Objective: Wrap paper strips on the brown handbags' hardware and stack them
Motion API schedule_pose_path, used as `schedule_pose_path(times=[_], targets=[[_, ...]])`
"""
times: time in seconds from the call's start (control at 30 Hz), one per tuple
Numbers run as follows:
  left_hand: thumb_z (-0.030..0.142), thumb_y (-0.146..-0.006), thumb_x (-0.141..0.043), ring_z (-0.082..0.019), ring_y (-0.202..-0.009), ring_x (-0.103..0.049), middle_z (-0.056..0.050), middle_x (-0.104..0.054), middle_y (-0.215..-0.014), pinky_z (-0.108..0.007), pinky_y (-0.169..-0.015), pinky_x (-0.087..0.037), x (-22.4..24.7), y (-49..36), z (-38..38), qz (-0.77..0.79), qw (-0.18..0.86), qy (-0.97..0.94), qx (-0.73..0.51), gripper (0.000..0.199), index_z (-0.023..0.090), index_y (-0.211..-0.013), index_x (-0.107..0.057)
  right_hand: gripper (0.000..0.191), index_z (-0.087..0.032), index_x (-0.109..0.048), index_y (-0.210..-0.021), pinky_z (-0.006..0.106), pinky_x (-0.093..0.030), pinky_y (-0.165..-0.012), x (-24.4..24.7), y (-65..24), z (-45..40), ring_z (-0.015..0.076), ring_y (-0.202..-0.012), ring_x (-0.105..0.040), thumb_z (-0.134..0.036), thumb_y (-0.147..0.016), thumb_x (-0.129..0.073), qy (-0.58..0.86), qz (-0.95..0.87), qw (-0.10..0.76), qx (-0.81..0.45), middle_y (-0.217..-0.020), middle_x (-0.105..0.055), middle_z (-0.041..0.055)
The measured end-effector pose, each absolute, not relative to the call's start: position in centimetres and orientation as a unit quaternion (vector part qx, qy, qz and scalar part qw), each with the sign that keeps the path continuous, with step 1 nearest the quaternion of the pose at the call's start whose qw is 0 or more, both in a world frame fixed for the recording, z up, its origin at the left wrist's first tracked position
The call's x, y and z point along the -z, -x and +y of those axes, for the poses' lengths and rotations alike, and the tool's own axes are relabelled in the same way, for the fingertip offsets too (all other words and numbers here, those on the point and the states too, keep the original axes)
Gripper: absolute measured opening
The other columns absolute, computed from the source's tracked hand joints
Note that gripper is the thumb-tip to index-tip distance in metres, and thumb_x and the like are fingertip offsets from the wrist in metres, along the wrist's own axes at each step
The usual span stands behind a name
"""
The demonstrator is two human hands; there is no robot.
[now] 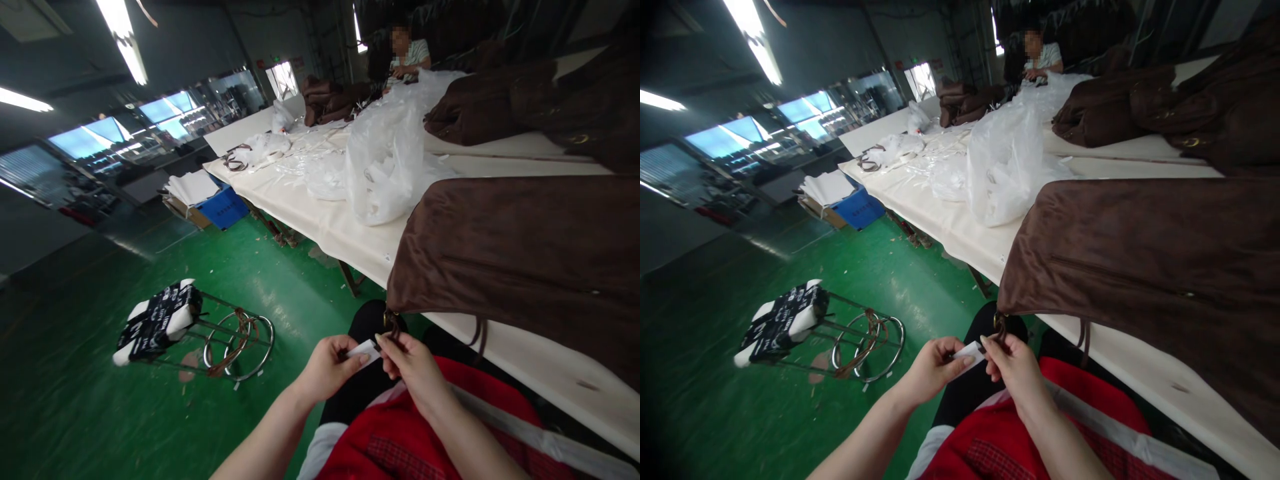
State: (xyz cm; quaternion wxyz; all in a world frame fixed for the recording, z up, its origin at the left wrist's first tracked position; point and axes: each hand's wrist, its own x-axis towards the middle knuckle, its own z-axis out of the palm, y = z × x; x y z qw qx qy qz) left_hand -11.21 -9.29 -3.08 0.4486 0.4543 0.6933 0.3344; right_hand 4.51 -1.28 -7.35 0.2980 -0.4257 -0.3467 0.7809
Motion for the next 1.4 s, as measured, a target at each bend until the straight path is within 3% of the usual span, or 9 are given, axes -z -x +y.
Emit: schedule_pose_path(times=[0.2,0.37,0.6,0.7,0.87,0.97,1.17,1.4], targets=[[0.054,-0.080,-0.061,-0.007,-0.055,-0.035,0.003,-0.047,-0.061,-0.019,-0.050,-0.027,2.5,11.2,-8.8,0.690,0.458,-0.455,-0.327,0.043,0.011,-0.077,-0.063,0.044,-0.016,-0.067,-0.080,0.017,-0.041,-0.041,7.6,-6.2,-0.5,0.0090,-0.050,-0.056,-0.052,-0.061,-0.082,0.398,-0.229,0.296,-0.838,-0.064,-0.063,0.0015],[0.059,-0.084,-0.053,-0.007,-0.054,-0.035,0.002,-0.049,-0.062,-0.019,-0.048,-0.028,1.8,11.5,-8.8,0.668,0.505,-0.448,-0.314,0.047,0.012,-0.082,-0.063,0.043,-0.015,-0.068,-0.076,0.017,-0.040,-0.042,7.6,-6.3,-0.2,0.0078,-0.050,-0.054,-0.046,-0.053,-0.088,0.403,-0.232,0.322,-0.825,-0.063,-0.062,0.0003],[0.045,-0.089,-0.051,-0.012,-0.066,-0.050,-0.004,-0.058,-0.073,-0.022,-0.062,-0.039,0.0,11.1,-8.3,0.708,0.333,-0.587,-0.210,0.039,0.016,-0.070,-0.068,0.042,-0.014,-0.065,-0.072,0.017,-0.024,-0.036,7.6,-6.0,0.4,0.0044,-0.040,-0.040,-0.053,-0.062,-0.080,0.385,-0.221,0.310,-0.841,-0.053,-0.052,-0.0034],[0.045,-0.091,-0.046,-0.012,-0.065,-0.049,-0.003,-0.056,-0.070,-0.022,-0.061,-0.038,-0.3,11.2,-8.3,0.703,0.339,-0.600,-0.177,0.043,0.015,-0.069,-0.068,0.039,-0.015,-0.064,-0.072,0.018,-0.024,-0.038,8.0,-5.6,0.3,0.0040,-0.040,-0.037,-0.044,-0.058,-0.086,0.383,-0.254,0.315,-0.831,-0.050,-0.047,-0.0063],[0.046,-0.092,-0.044,-0.011,-0.059,-0.044,0.001,-0.046,-0.061,-0.023,-0.059,-0.035,0.5,10.7,-7.6,0.711,0.335,-0.586,-0.198,0.048,0.015,-0.059,-0.059,0.038,-0.015,-0.064,-0.075,0.020,-0.023,-0.040,8.7,-4.8,0.1,0.0047,-0.040,-0.035,-0.045,-0.061,-0.083,0.383,-0.300,0.292,-0.823,-0.047,-0.048,-0.0062],[0.044,-0.092,-0.044,-0.011,-0.061,-0.046,0.000,-0.048,-0.062,-0.023,-0.061,-0.036,1.0,10.2,-6.9,0.717,0.313,-0.582,-0.223,0.045,0.016,-0.060,-0.059,0.037,-0.015,-0.064,-0.075,0.020,-0.021,-0.039,9.0,-5.1,0.4,0.0046,-0.039,-0.033,-0.045,-0.063,-0.082,0.385,-0.301,0.295,-0.821,-0.046,-0.047,-0.0064],[0.040,-0.089,-0.049,-0.012,-0.058,-0.046,0.000,-0.049,-0.061,-0.024,-0.058,-0.033,0.9,9.2,-5.5,0.727,0.275,-0.588,-0.225,0.041,0.017,-0.058,-0.060,0.033,-0.021,-0.065,-0.080,0.018,-0.024,-0.038,9.0,-5.9,1.9,0.0051,-0.044,-0.040,-0.040,-0.059,-0.083,0.409,-0.202,0.369,-0.810,-0.062,-0.055,-0.0050],[0.033,-0.088,-0.050,-0.011,-0.056,-0.045,0.000,-0.050,-0.059,-0.024,-0.055,-0.030,0.5,8.3,-4.3,0.734,0.223,-0.609,-0.203,0.038,0.017,-0.057,-0.063,0.030,-0.017,-0.067,-0.074,0.019,-0.021,-0.039,9.8,-4.4,2.8,0.0040,-0.043,-0.033,-0.037,-0.059,-0.084,0.369,-0.262,0.356,-0.818,-0.053,-0.049,-0.0060]])
